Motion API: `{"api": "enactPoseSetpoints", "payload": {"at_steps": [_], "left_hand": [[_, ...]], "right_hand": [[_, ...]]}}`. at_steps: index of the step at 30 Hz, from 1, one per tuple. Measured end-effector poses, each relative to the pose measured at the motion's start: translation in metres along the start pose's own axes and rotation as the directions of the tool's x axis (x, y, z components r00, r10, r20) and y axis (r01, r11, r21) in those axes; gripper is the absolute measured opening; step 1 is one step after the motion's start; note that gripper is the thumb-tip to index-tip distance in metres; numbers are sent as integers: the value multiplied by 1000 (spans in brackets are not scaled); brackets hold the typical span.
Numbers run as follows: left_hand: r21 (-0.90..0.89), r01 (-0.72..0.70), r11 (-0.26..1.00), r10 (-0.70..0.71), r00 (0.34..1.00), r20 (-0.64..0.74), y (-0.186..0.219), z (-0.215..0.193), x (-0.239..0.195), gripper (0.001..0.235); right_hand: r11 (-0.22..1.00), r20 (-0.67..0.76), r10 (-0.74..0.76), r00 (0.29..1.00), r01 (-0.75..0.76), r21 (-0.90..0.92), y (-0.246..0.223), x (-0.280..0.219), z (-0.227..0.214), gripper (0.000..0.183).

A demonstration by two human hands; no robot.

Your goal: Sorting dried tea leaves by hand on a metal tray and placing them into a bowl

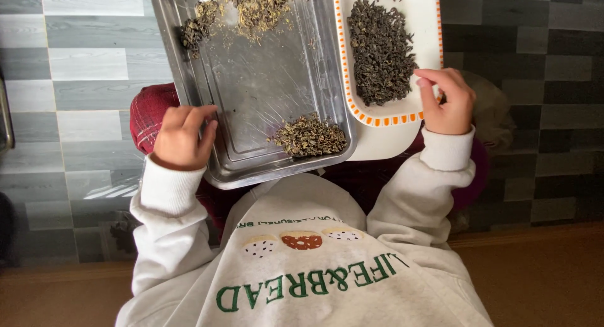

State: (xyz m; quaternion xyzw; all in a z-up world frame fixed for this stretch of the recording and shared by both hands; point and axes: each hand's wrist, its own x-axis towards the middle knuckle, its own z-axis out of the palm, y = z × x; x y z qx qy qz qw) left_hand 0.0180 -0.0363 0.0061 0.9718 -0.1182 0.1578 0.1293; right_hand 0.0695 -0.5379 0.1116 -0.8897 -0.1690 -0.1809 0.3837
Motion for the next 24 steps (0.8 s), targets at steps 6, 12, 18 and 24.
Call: {"api": "enactPoseSetpoints", "payload": {"at_steps": [6, 12, 18, 24], "left_hand": [[21, -47, 999, 50, 982, -181, -32, -8, 25, 32], [164, -160, 973, 206, 923, -324, -55, -42, 119, 32], [273, -328, 905, 291, 942, 168, -73, 17, 159, 84], [511, -386, 769, 114, 867, 484, -68, 43, 191, 101]], "right_hand": [[993, -155, -29, 987, 11, -115, 34, -32, -10, 22], [986, -221, 136, 966, -154, -65, 27, -44, -8, 25], [980, -219, 194, 956, -199, -3, 40, -53, -6, 26], [975, -220, 221, 950, -222, 21, 54, -58, -4, 25]]}}
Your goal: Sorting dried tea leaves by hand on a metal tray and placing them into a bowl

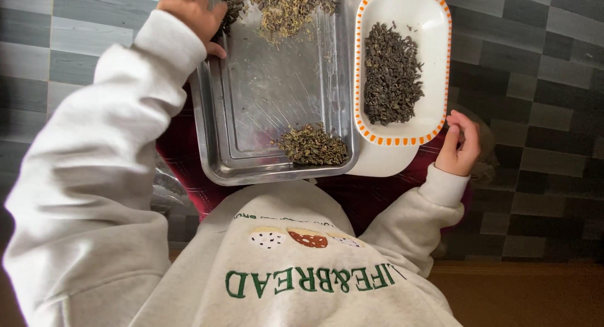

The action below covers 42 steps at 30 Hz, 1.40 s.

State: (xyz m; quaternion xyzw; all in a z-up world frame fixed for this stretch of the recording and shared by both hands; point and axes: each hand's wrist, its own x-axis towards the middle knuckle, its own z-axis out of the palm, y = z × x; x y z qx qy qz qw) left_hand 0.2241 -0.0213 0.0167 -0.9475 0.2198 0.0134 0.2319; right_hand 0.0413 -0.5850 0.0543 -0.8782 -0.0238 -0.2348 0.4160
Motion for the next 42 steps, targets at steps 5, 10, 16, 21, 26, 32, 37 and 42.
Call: {"api": "enactPoseSetpoints", "payload": {"at_steps": [5, 10, 16, 21, 26, 32, 37, 42], "left_hand": [[-138, -69, 988, 91, 983, 158, -6, 21, 21, 74], [-203, -81, 976, 59, 992, -116, -14, 49, 19, 59], [-353, -72, 933, 47, 996, -81, -12, 45, 33, 42], [-328, -163, 931, 134, 985, -107, 13, 5, 24, 39], [-433, -241, 869, 251, 967, -35, 65, -63, 0, 34], [-617, -397, 679, 270, 917, -293, 100, -45, -16, 47], [-690, -438, 577, 194, 894, -405, 79, -33, -37, 55], [-713, -313, 628, 147, 947, -286, 76, -19, -44, 62]], "right_hand": [[1000, 13, 12, 1000, -12, -11, -15, 0, -2, 25], [1000, 22, 0, 1000, 1, -22, -18, 1, -1, 23], [999, 36, -28, 999, 29, -34, -14, 1, -1, 25], [999, 36, -32, 999, 33, -37, -15, 1, -1, 24], [998, 40, -21, 999, 23, -56, -23, 2, 1, 26], [998, 50, -26, 998, 30, -61, -19, -1, 0, 27], [998, 28, -29, 999, 31, -57, -31, 4, -3, 25], [939, 60, -304, 951, 309, -153, -88, 33, 5, 16]]}}
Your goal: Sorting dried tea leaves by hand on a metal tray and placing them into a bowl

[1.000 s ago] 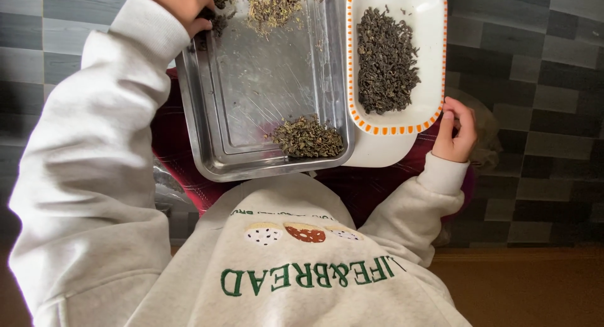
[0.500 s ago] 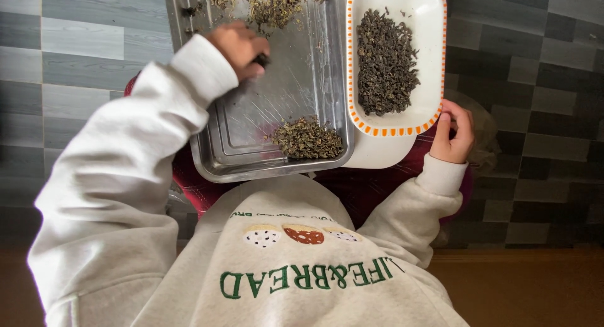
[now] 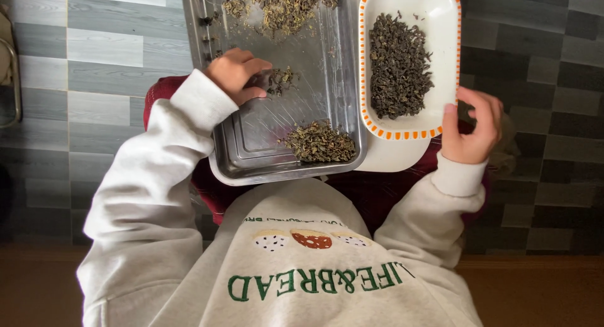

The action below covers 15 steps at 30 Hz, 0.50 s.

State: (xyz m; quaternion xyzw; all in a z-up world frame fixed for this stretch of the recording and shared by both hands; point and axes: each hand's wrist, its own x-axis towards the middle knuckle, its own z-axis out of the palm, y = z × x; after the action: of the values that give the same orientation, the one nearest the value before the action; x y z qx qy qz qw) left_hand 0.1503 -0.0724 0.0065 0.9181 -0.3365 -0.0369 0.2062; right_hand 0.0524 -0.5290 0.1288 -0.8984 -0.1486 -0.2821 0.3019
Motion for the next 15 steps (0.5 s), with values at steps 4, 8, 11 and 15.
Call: {"api": "enactPoseSetpoints", "payload": {"at_steps": [4, 8, 11, 15], "left_hand": [[-50, 70, 996, -66, 995, 76, 13, 7, 5, 50], [-83, 44, 996, -41, 998, 37, 16, 6, 6, 57], [-52, 63, 997, -61, 997, 39, 24, 12, 9, 67], [-2, 69, 998, -69, 997, 23, 19, 32, 17, 62]], "right_hand": [[981, 187, -131, 974, 101, 164, -49, 53, 17, 14], [892, 420, -449, 788, 371, 259, -55, 76, 89, 17], [891, 660, -424, 621, 417, 180, -62, 76, 148, 14], [869, 789, -342, 510, 492, 59, -60, 63, 211, 16]]}}
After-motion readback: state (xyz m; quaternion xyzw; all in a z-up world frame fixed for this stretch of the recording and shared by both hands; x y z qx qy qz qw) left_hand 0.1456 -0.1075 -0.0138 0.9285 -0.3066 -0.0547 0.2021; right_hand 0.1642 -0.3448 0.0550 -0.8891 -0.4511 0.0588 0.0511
